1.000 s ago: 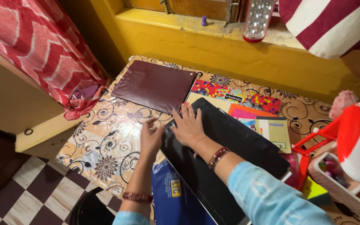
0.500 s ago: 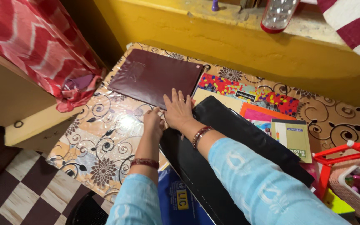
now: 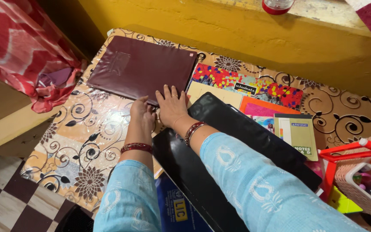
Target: The person wipes several folders and a desk lamp with a cloth, then adjusts and checks the lamp's position.
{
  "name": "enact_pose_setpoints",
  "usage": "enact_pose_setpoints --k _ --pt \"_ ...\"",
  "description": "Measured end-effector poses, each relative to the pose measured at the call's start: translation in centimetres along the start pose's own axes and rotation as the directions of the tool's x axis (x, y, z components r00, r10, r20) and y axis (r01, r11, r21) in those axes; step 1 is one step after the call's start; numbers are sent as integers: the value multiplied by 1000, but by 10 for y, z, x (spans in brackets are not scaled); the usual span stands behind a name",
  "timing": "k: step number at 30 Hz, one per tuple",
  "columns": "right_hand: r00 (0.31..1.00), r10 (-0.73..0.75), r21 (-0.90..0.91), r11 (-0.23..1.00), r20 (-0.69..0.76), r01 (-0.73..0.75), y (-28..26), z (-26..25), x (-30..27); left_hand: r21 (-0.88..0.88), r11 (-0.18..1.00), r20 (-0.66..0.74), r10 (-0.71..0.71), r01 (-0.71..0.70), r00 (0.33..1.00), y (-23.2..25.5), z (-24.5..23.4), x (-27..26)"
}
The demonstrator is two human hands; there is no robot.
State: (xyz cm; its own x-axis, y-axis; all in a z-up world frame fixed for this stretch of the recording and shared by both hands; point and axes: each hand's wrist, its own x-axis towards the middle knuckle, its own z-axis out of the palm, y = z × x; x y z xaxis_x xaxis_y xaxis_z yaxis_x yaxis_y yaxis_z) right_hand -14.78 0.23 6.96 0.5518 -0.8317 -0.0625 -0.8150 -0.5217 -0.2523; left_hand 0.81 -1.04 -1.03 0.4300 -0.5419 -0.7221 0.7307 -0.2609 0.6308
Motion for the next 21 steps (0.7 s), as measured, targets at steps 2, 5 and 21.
enact_pose_setpoints --k 2,5,21 --pt "995 -9 -22 1000 -103 7 2 2 0 16 1000 30 -13 13 999 -3 7 20" --pt "964 -51 -113 993 -261 22 7 3 6 -39 998 99 57 -53 993 -8 16 37" --pt "834 -238 -156 970 -497 184 -26 -65 -43 -275 961 314 66 24 947 28 12 -51"
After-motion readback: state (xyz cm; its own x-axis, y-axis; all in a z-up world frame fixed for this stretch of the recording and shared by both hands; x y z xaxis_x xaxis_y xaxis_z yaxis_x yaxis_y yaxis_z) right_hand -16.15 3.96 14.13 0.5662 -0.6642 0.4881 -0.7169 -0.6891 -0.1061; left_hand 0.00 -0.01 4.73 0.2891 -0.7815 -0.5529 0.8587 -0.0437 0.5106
